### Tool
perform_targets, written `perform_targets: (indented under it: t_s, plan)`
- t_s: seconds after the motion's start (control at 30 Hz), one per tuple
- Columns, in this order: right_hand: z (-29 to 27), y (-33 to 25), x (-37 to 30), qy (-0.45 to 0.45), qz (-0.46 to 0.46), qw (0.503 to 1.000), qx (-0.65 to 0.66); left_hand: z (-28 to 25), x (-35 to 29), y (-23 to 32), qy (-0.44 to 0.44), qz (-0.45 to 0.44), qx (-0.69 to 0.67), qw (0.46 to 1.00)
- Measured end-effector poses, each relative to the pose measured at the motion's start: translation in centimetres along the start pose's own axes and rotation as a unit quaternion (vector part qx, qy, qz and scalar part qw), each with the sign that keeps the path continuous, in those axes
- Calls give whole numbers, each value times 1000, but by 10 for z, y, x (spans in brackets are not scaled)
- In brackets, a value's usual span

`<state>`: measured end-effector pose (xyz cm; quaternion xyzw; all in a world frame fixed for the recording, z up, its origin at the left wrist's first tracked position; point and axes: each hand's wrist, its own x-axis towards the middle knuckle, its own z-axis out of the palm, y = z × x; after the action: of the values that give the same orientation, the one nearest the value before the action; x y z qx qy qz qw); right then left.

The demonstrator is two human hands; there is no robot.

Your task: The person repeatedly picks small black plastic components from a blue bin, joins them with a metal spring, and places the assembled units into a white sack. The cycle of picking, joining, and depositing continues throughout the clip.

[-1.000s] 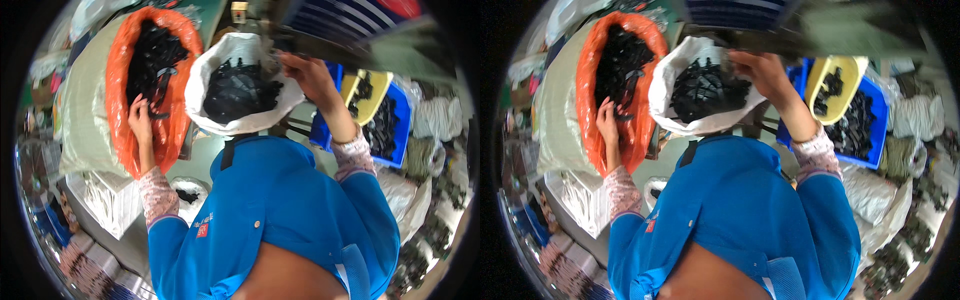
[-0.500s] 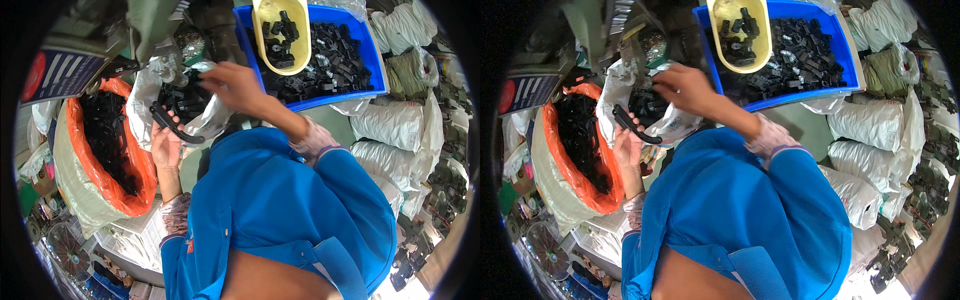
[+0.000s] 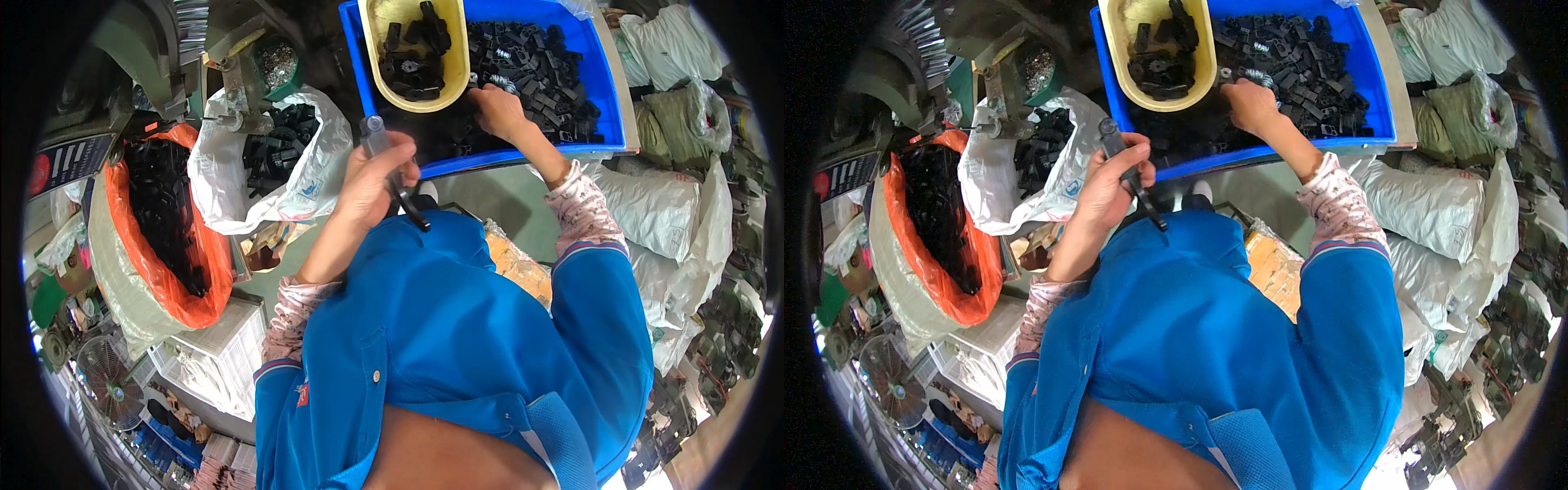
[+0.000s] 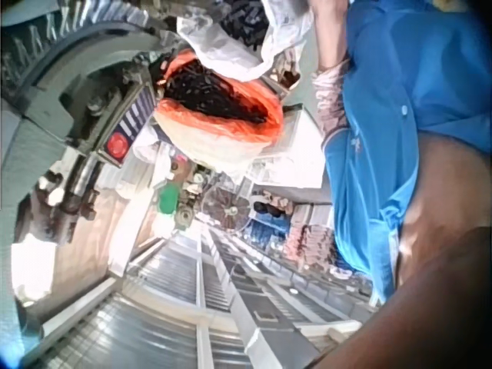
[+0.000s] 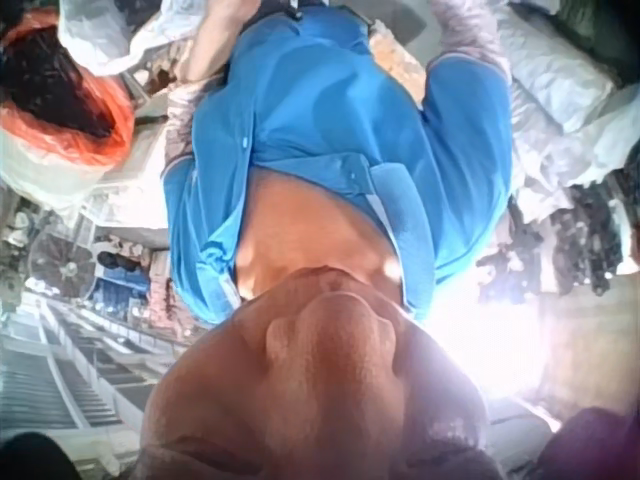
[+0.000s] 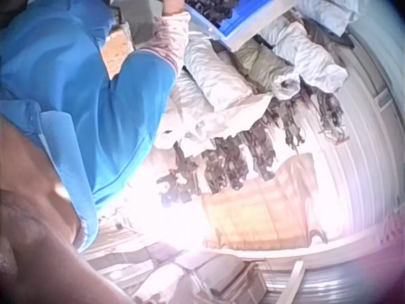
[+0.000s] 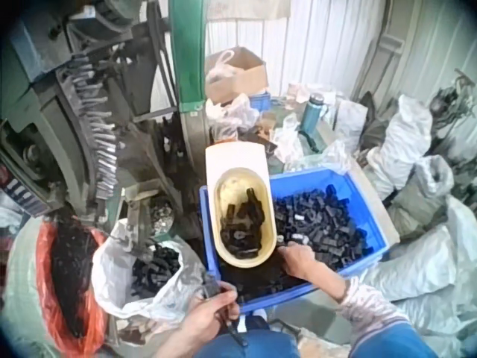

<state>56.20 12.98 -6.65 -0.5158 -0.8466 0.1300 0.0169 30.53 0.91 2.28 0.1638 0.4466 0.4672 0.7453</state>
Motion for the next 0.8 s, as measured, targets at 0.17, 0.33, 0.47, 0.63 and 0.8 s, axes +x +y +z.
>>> perform_targets:
  t_s: [0.17, 0.33, 0.47, 0.63, 0.8]
  plan:
    - [-36, -18, -44, 88, 35, 915, 392, 18, 15, -18, -10, -57, -24, 998]
    - [-51, -72, -93, 238, -146, 911, 305, 39, 26, -27, -27, -117, 9, 993]
    - [-52, -74, -102, 223, -156, 909, 317, 37, 24, -31, -28, -107, 41, 993]
    - [-51, -22, -95, 215, -50, 932, 287, 30, 25, -30, -13, -68, 1, 998]
    - [-41, 63, -61, 232, 52, 944, 230, 26, 23, -32, -8, -39, -25, 999]
